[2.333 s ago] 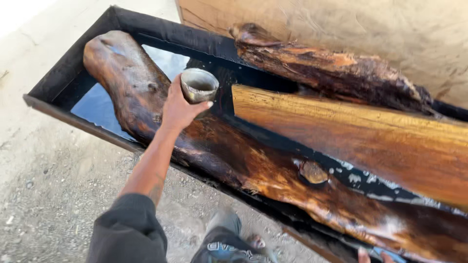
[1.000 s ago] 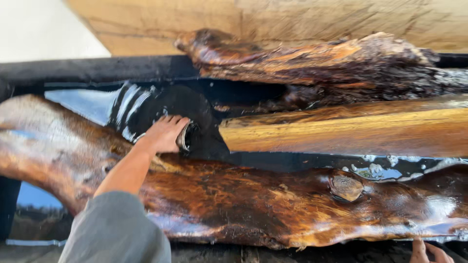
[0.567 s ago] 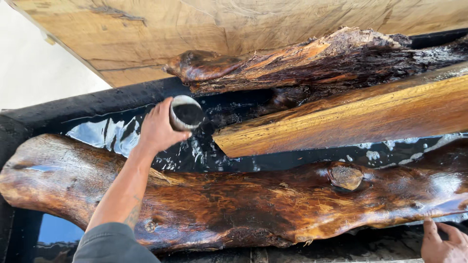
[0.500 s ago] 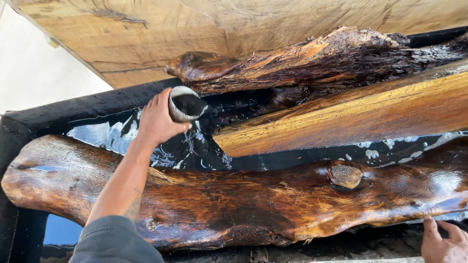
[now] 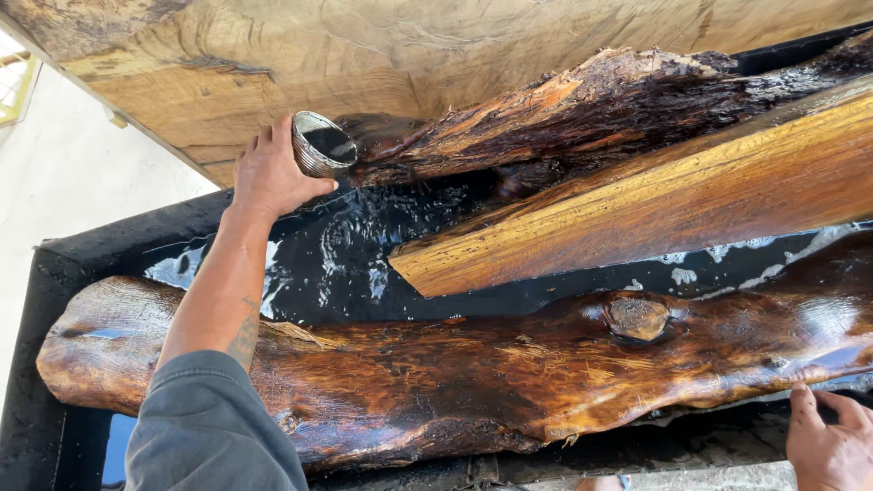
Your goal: The person pours a dark liquid from a metal can onto several large wooden planks resting in a black-lined trough. They repeatedly scoop liquid from the trough and pour it over the wood surfaces, moving along the length of the planks.
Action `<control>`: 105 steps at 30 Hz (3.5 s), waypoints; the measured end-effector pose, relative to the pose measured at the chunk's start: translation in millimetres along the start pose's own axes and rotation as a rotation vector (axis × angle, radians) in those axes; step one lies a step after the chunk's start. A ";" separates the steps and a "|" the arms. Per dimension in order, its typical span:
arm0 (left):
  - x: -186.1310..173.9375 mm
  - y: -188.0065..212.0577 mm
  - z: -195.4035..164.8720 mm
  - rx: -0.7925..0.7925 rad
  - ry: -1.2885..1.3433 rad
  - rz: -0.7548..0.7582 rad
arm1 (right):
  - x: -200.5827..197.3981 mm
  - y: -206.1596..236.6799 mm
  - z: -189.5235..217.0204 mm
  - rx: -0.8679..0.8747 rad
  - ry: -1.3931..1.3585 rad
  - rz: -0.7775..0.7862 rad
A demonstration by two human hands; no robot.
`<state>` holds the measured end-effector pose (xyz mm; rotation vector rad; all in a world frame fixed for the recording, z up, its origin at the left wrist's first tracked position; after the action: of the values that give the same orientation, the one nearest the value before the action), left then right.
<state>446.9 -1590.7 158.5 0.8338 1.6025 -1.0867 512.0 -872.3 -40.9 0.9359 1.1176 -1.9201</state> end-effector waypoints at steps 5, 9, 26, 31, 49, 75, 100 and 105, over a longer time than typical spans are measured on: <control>-1.0 -9.9 -14.2 0.043 -0.094 0.059 | 0.8 0.9 0.0 0.032 0.044 -0.010; 1.6 -15.2 -25.4 0.077 -0.123 0.070 | -0.1 2.8 -3.4 -0.003 0.050 -0.021; -11.3 -37.4 -96.0 0.331 -0.208 -0.019 | -2.7 2.3 -15.5 -0.141 0.208 -0.105; -18.3 -41.9 -115.6 0.348 -0.265 0.001 | -3.4 0.1 -15.0 -0.123 0.296 -0.113; -56.6 -45.3 -232.4 0.498 -0.410 -0.001 | -32.3 -6.3 -0.3 0.027 0.112 -0.065; -17.0 105.1 -15.7 -0.148 0.116 -0.201 | -20.0 -0.7 -10.4 0.001 0.081 -0.084; 135.3 144.0 -27.5 0.282 -0.202 0.501 | -16.0 1.4 3.2 -0.026 0.256 -0.054; 133.6 143.3 -19.1 0.080 0.033 0.449 | -14.2 0.6 1.2 -0.056 0.243 -0.072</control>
<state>532.1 -1519.5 -4.1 1.2018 1.3156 -0.8192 519.1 -870.5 -28.6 1.1343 1.3545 -1.8564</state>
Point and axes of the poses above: each hand's wrist, its own y-axis away from the middle knuckle, its own x-axis out of the palm, z = x × y, the point moved 4 cm from there along -y, towards the middle knuckle, and after that the axes turned 8 degrees about -z, right-handed, at the moved point
